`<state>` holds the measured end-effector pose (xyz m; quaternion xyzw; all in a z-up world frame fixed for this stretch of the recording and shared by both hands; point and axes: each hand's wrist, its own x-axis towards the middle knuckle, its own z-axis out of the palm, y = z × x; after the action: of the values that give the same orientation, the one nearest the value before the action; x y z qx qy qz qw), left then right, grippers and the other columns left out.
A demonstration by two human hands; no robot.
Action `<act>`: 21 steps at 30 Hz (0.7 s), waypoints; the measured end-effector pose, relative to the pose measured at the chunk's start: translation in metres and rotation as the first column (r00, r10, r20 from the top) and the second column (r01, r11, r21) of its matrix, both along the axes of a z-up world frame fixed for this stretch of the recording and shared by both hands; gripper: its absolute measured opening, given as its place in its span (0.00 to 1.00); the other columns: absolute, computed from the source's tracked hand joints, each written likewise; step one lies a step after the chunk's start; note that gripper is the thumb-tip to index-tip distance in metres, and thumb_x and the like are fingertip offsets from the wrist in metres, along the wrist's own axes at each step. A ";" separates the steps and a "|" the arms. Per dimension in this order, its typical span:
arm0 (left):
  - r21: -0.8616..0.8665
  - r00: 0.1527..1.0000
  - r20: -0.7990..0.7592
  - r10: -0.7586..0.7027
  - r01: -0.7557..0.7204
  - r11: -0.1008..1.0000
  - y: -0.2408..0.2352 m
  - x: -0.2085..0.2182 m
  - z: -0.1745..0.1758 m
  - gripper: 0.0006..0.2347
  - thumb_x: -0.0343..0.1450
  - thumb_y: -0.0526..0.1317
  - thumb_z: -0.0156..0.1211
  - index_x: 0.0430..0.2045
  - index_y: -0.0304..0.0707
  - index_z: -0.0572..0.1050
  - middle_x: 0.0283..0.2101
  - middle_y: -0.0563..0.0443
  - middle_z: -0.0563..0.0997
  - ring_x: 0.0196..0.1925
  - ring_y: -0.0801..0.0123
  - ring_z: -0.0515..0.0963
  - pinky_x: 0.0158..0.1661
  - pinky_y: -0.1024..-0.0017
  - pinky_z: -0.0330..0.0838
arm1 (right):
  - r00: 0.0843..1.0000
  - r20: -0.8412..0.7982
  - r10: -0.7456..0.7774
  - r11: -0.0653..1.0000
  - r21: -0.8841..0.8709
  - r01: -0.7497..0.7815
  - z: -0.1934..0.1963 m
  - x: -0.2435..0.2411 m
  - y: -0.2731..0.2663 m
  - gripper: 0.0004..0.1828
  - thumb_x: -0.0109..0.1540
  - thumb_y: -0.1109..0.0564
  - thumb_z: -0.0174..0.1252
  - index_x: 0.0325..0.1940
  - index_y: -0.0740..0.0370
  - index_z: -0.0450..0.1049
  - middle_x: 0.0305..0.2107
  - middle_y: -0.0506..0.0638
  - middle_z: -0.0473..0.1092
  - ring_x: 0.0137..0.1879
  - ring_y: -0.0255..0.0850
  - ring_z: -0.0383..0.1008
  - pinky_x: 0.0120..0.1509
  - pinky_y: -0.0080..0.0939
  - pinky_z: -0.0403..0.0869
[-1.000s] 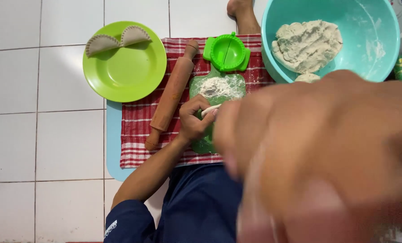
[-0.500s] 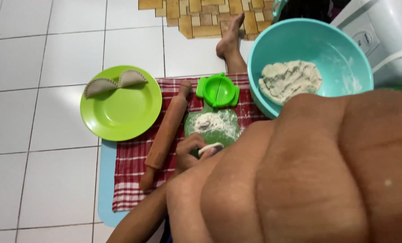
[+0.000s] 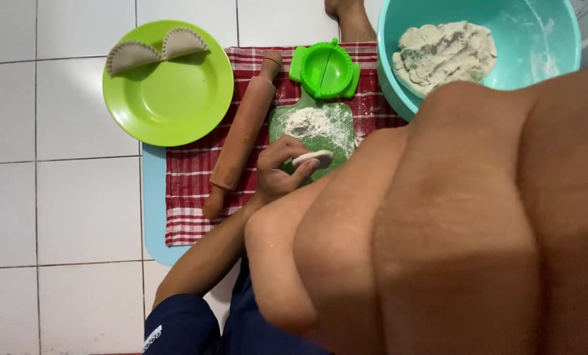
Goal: Molding and rolling out dough to make pastel or dumpling skins using a rolling pin and a plastic mold.
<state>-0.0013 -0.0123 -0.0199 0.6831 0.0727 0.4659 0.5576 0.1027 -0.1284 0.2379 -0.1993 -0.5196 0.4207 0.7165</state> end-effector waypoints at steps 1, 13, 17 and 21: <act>-0.001 1.000 -0.001 -0.003 0.003 1.000 -0.001 0.000 0.004 0.03 0.66 0.34 0.74 0.25 0.37 0.84 0.27 0.51 0.79 0.24 0.71 0.73 0.29 0.75 0.67 | 1.000 -0.010 0.005 1.000 0.000 -0.005 0.002 -0.001 0.000 0.21 0.78 0.35 0.56 0.54 0.54 0.76 0.37 0.47 0.75 0.40 0.34 0.73 0.56 0.42 0.73; -0.202 0.995 0.017 0.102 -0.097 0.975 -0.010 -0.004 0.017 0.21 0.69 0.36 0.73 0.55 0.26 0.75 0.38 0.40 0.81 0.39 0.68 0.79 0.42 0.68 0.77 | 0.472 0.635 -0.612 0.645 0.055 0.762 -0.149 0.016 0.019 0.25 0.67 0.51 0.62 0.62 0.70 0.73 0.47 0.64 0.75 0.45 0.53 0.75 0.50 0.52 0.75; -0.230 1.000 0.023 0.010 -0.004 0.973 -0.009 -0.005 0.021 0.15 0.71 0.34 0.69 0.49 0.22 0.76 0.40 0.38 0.83 0.43 0.68 0.80 0.45 0.67 0.76 | 0.623 0.668 -0.407 0.691 -0.221 0.688 -0.187 0.030 0.005 0.16 0.70 0.53 0.57 0.52 0.71 0.76 0.35 0.62 0.74 0.39 0.48 0.75 0.47 0.51 0.76; -0.198 0.997 -0.050 -0.053 0.042 0.979 -0.001 -0.009 0.015 0.13 0.69 0.38 0.72 0.42 0.27 0.80 0.32 0.41 0.81 0.34 0.65 0.80 0.38 0.63 0.76 | 0.593 0.668 -0.450 0.752 -0.074 0.655 -0.201 0.044 0.005 0.05 0.65 0.59 0.65 0.34 0.61 0.80 0.19 0.50 0.74 0.27 0.42 0.74 0.39 0.41 0.74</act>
<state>-0.0103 -0.0133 -0.0051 0.6386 0.1173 0.4241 0.6313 0.1464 -0.1231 0.0374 -0.5880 -0.5588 0.1617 0.5620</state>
